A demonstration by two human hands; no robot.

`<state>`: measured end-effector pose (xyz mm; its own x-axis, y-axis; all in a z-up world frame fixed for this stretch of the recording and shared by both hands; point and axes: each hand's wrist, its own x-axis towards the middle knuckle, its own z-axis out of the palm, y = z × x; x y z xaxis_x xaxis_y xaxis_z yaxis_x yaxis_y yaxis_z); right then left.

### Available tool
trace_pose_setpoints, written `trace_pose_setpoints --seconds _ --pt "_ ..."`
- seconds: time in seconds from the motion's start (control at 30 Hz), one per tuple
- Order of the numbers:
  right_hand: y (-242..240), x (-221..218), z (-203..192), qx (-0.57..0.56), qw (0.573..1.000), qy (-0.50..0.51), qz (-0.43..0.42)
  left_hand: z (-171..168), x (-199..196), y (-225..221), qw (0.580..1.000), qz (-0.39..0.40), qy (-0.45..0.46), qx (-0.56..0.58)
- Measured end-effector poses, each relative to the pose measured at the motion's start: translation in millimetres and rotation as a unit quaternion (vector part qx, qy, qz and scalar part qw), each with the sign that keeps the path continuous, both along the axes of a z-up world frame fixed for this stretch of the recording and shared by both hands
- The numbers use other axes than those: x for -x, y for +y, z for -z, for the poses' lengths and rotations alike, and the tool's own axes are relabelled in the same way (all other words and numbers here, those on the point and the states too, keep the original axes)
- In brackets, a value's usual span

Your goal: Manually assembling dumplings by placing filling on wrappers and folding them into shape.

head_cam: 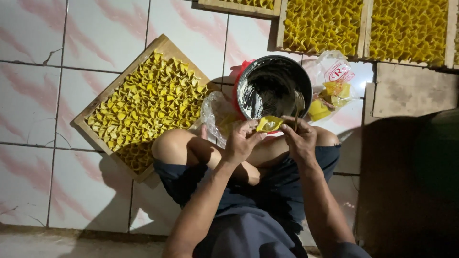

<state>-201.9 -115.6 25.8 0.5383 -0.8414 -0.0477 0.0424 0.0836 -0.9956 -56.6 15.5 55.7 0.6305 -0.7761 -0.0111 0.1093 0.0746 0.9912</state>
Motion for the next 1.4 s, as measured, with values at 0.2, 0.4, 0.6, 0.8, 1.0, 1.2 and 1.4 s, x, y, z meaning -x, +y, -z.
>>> trace_pose_setpoints --seconds 0.2,0.4,0.6,0.8,1.0,1.2,1.4 --pt "7 -5 -25 0.056 0.997 -0.037 -0.031 -16 0 -5 0.992 -0.016 -0.117 -0.044" --pt "3 -10 -33 0.111 0.99 -0.057 -0.068 -6 -3 -10 0.966 -0.025 -0.257 0.006" --pt "10 -9 -32 0.086 0.996 -0.002 -0.038 -2 -1 -3 0.978 0.031 -0.204 -0.033" --pt "13 -4 -17 0.066 0.997 0.012 -0.029 -31 -13 0 0.984 0.05 -0.168 -0.034" --pt "14 -6 -25 0.026 0.998 0.052 -0.023 -11 -7 -2 0.984 0.018 -0.165 -0.061" --pt "18 -11 -35 0.031 0.999 0.036 -0.014 -3 -8 -3 0.978 0.018 -0.203 -0.042" --pt "19 -9 -36 0.028 0.999 0.025 -0.037 -3 -7 -4 0.981 0.032 -0.188 -0.024"
